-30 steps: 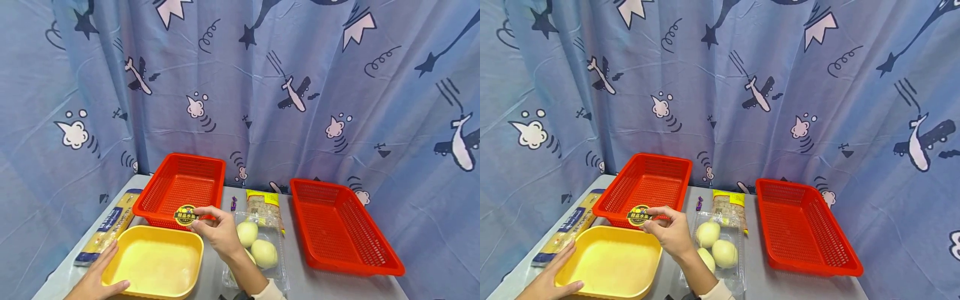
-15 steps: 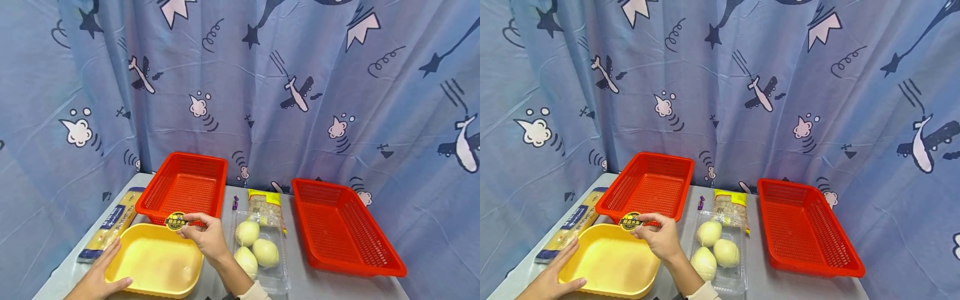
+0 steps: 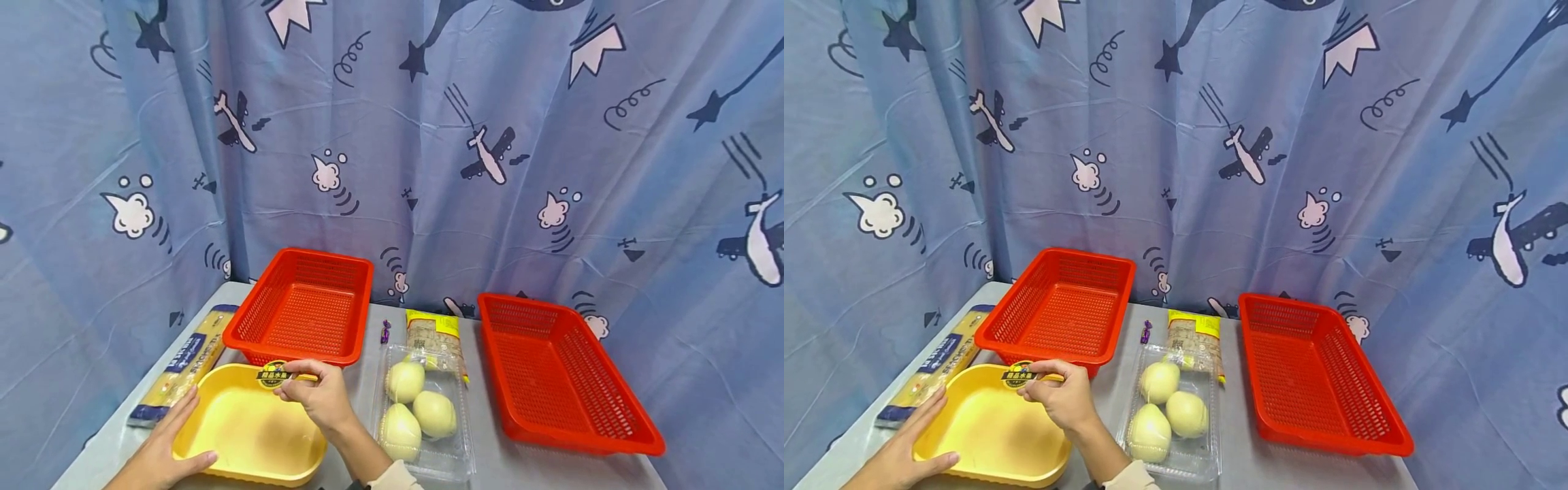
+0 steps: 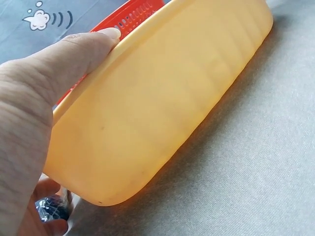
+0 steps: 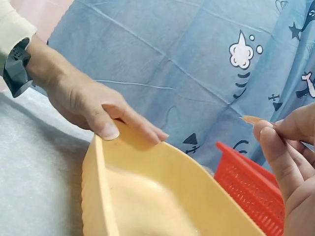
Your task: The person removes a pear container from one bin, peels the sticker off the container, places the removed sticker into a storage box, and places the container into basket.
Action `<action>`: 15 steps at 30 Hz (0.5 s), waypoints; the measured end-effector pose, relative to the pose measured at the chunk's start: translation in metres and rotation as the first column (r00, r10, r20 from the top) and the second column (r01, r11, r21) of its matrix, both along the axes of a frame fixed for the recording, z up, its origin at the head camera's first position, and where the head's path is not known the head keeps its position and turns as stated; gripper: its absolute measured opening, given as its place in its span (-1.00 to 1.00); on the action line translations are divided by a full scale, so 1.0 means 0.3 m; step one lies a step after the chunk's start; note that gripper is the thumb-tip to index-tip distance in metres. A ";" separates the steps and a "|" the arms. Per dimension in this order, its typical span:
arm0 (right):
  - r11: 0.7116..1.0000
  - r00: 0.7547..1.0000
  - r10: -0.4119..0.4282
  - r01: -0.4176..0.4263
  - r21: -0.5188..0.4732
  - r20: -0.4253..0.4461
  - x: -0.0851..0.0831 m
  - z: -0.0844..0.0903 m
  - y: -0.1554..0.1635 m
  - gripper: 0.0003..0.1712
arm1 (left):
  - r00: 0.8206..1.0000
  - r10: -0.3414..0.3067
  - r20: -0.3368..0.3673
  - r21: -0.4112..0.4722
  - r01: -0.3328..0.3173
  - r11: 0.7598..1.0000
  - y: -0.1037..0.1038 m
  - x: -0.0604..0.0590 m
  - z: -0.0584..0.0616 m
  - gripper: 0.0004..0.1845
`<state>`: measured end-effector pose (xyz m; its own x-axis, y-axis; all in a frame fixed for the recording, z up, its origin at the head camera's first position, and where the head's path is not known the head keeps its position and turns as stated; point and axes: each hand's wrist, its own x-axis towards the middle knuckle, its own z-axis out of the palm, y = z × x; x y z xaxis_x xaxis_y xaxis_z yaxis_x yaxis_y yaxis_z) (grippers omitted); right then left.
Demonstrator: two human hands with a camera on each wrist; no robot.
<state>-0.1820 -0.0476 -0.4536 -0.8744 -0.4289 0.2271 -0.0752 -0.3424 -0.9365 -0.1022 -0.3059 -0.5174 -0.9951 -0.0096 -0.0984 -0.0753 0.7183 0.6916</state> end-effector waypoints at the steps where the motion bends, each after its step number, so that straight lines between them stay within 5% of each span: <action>1: 1.000 1.000 -0.002 0.002 0.004 0.002 -0.001 -0.006 -0.005 -0.71 | 1.000 0.000 -0.006 -0.001 0.000 1.000 0.000 0.000 -0.001 0.11; 15: 0.998 0.993 -0.036 0.029 0.061 0.113 0.002 -0.074 -0.073 -0.69 | 0.999 -0.012 -0.041 -0.033 0.011 0.999 0.000 -0.002 -0.011 0.10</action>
<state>-0.1814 -0.0694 -0.4758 -0.9068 -0.4093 0.1007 0.0226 -0.2858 -0.9580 -0.1027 -0.3059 -0.5207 -0.9983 -0.0004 -0.0575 -0.0389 0.7411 0.6703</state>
